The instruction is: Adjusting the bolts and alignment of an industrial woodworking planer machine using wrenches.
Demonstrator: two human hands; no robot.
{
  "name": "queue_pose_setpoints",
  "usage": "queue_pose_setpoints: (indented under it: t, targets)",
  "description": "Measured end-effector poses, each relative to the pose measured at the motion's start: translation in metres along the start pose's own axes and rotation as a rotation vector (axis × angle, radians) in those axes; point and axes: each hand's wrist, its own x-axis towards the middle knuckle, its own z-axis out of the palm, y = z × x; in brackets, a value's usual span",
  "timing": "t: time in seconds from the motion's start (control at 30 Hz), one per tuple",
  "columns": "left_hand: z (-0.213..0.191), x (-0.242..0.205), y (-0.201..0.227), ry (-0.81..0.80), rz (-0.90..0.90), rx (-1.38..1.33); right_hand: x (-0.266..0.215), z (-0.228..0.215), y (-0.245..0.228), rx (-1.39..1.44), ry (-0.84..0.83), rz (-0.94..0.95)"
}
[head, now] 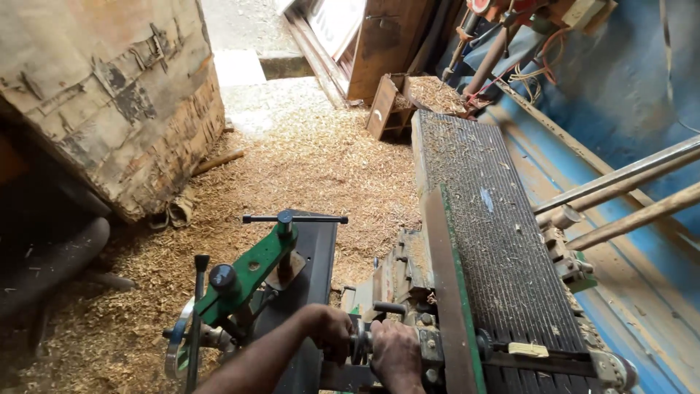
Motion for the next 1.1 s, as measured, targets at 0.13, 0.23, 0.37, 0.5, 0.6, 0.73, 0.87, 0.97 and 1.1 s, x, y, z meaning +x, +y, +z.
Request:
queue_pose_setpoints:
  t: [0.13, 0.23, 0.37, 0.5, 0.6, 0.73, 0.87, 0.97, 1.1]
  targets:
    - [0.001, -0.026, 0.033, -0.432, -0.225, -0.286, 0.004, 0.032, 0.015, -0.101, -0.213, 0.079]
    - [0.027, -0.076, 0.06, 0.329, 0.04, 0.389, 0.003, 0.02, 0.007, -0.102, -0.227, 0.096]
    - [0.039, -0.062, 0.046, 0.837, 0.322, 0.566, -0.001, 0.03, 0.01, -0.085, -0.045, 0.074]
    - [-0.012, -0.041, 0.052, -0.062, -0.026, 0.178, 0.002, 0.034, 0.011, -0.146, 0.001, 0.013]
    - [-0.014, -0.046, 0.062, -0.128, -0.132, 0.069, 0.003, 0.007, 0.003, -0.112, -0.189, 0.1]
    - [0.018, -0.058, 0.051, -0.181, -0.209, 0.004, 0.001, 0.028, 0.009, -0.094, -0.108, 0.068]
    - [0.057, -0.06, 0.034, 0.82, 0.305, 0.563, 0.001, 0.019, 0.01, -0.104, -0.007, 0.042]
    - [0.045, -0.044, 0.021, 0.828, 0.349, 0.527, -0.004, 0.005, 0.001, -0.095, 0.052, 0.017]
    - [-0.021, -0.017, 0.033, -0.327, -0.222, -0.044, -0.004, 0.025, 0.008, -0.109, -0.038, 0.051]
